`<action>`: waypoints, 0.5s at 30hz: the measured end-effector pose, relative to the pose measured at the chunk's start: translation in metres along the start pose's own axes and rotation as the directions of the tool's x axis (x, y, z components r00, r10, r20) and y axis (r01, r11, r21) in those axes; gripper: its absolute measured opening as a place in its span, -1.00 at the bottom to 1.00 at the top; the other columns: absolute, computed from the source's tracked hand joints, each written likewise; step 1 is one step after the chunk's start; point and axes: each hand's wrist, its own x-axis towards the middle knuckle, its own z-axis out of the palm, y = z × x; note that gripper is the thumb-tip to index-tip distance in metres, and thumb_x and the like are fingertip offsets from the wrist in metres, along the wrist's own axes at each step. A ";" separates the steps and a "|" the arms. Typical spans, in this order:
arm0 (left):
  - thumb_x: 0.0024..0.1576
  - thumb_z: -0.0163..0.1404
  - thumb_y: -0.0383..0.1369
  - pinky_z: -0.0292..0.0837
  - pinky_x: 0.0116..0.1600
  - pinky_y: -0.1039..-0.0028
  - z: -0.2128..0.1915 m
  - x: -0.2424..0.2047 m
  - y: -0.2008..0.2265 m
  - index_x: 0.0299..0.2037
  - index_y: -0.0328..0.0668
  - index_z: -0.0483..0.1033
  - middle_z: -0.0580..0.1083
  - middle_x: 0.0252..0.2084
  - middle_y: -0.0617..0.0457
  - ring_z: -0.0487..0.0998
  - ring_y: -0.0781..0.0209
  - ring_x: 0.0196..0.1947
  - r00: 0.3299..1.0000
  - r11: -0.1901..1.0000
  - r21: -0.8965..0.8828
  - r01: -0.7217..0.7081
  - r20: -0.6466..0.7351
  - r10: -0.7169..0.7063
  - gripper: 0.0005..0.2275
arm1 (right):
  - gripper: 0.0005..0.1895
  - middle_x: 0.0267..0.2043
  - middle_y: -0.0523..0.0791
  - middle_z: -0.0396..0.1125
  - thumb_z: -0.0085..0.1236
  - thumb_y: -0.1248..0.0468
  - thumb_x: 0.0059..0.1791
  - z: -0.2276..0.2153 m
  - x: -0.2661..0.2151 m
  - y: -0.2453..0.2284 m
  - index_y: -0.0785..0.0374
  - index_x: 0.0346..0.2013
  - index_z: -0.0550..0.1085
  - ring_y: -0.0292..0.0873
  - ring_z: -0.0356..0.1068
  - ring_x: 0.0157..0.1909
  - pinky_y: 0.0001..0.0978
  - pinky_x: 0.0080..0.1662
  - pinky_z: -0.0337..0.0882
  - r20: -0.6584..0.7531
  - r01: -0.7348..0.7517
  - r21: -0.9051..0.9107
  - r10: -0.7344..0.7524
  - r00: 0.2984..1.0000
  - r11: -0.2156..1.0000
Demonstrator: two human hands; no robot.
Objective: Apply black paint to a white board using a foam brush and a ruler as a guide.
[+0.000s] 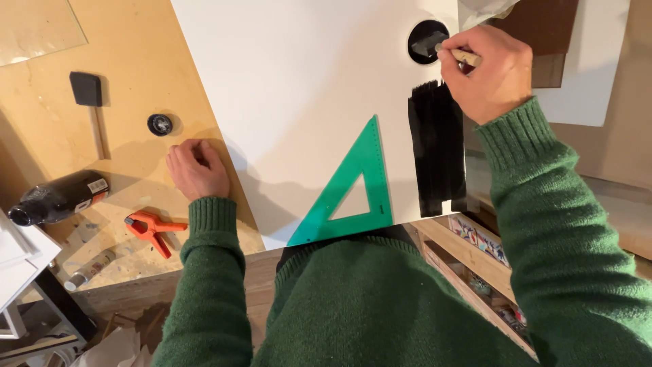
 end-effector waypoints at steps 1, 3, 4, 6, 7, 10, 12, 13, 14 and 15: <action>0.30 0.08 -0.47 0.33 -0.07 0.21 0.004 -0.005 0.000 -0.16 -0.27 0.45 0.37 -0.27 -0.03 0.39 0.00 -0.21 1.000 1.000 0.002 -0.001 0.003 0.001 -0.93 | -0.97 -0.21 -0.02 0.47 0.26 0.49 0.12 -0.003 0.002 -0.007 0.41 -0.18 0.54 -0.15 0.51 -0.21 -0.38 -0.08 0.52 0.000 -0.003 0.002 0.003 1.000 1.000; 0.33 0.09 -0.47 0.29 -0.15 0.29 0.013 -0.006 -0.001 -0.16 -0.28 0.45 0.33 -0.31 0.00 0.33 0.10 -0.29 0.985 0.975 -0.155 0.161 -0.043 -0.169 -0.92 | -0.95 -0.23 -0.01 0.47 0.26 0.47 0.13 -0.011 0.007 -0.020 0.45 -0.16 0.55 -0.15 0.49 -0.26 -0.39 -0.17 0.48 -0.063 -0.124 0.059 0.127 0.990 0.991; 0.33 0.09 -0.47 0.29 -0.15 0.29 0.015 -0.005 0.011 -0.16 -0.28 0.45 0.33 -0.31 0.00 0.33 0.10 -0.29 0.987 0.977 -0.158 0.146 -0.040 -0.154 -0.92 | -0.95 -0.23 -0.01 0.47 0.26 0.47 0.13 -0.008 0.000 -0.015 0.45 -0.16 0.55 -0.15 0.49 -0.26 -0.39 -0.17 0.48 -0.075 -0.132 0.058 0.136 0.988 0.990; 0.23 0.10 -0.49 0.39 -0.22 0.49 0.030 0.004 0.039 -0.11 -0.28 0.42 0.40 -0.28 0.09 0.42 0.35 -0.35 0.975 0.858 -0.470 0.208 0.030 -0.220 -0.87 | -0.90 -0.23 -0.04 0.49 0.23 0.40 0.16 -0.008 -0.006 -0.002 0.43 -0.10 0.54 -0.19 0.49 -0.25 -0.43 -0.23 0.46 -0.125 -0.347 0.347 0.409 0.904 0.871; 0.23 0.10 -0.49 0.39 -0.22 0.49 0.030 0.015 0.073 -0.11 -0.28 0.42 0.40 -0.28 0.09 0.42 0.35 -0.35 0.976 0.858 -0.471 0.205 0.031 -0.216 -0.87 | -0.90 -0.23 -0.04 0.49 0.23 0.40 0.16 -0.004 -0.014 0.005 0.43 -0.10 0.54 -0.19 0.49 -0.25 -0.43 -0.23 0.46 -0.129 -0.347 0.347 0.411 0.902 0.871; 0.10 0.21 -0.50 0.47 -0.07 0.37 0.042 0.048 0.160 0.05 -0.28 0.46 0.40 -0.09 -0.06 0.47 0.14 -0.16 0.984 0.858 -0.513 -0.014 0.147 0.104 -0.68 | -0.90 -0.20 -0.07 0.48 0.22 0.38 0.17 0.007 -0.038 0.024 0.38 -0.08 0.52 -0.23 0.48 -0.23 -0.44 -0.23 0.44 -0.068 -0.420 0.750 0.692 0.719 0.510; 0.03 0.27 -0.42 0.32 0.36 0.14 0.059 0.068 0.201 0.28 -0.22 0.32 0.35 0.26 -0.12 0.35 -0.14 0.30 0.876 0.772 -0.567 -0.286 0.172 0.451 -0.41 | -0.91 -0.24 -0.07 0.42 0.19 0.37 0.13 0.011 -0.052 0.030 0.36 -0.12 0.50 -0.20 0.40 -0.30 -0.36 -0.25 0.40 0.027 -0.316 0.930 0.824 0.567 0.187; 0.03 0.27 -0.42 0.32 0.36 0.14 0.066 0.076 0.217 0.28 -0.22 0.32 0.35 0.26 -0.12 0.35 -0.14 0.30 0.873 0.770 -0.569 -0.290 0.171 0.456 -0.41 | -0.91 -0.24 -0.07 0.42 0.19 0.37 0.13 0.011 -0.054 0.028 0.36 -0.12 0.50 -0.20 0.40 -0.30 -0.36 -0.25 0.40 0.023 -0.312 0.931 0.825 0.565 0.188; -0.01 0.30 -0.37 0.24 0.38 0.10 0.072 0.083 0.234 0.35 -0.20 0.21 0.29 0.34 -0.13 0.29 -0.14 0.35 0.808 0.747 -0.586 -0.313 0.250 0.534 -0.29 | -0.92 -0.28 -0.08 0.39 0.17 0.35 0.13 0.012 -0.056 0.026 0.33 -0.14 0.50 -0.21 0.36 -0.32 -0.33 -0.23 0.39 0.066 -0.289 0.952 0.855 0.514 0.101; -0.05 0.33 -0.32 0.16 0.41 0.06 0.078 0.091 0.251 0.43 -0.17 0.10 0.22 0.41 -0.13 0.22 -0.14 0.40 0.731 0.722 -0.606 -0.333 0.318 0.604 -0.17 | -0.92 -0.32 -0.10 0.36 0.14 0.33 0.13 0.011 -0.058 0.025 0.30 -0.15 0.49 -0.21 0.31 -0.35 -0.30 -0.22 0.39 0.111 -0.259 0.966 0.877 0.467 0.016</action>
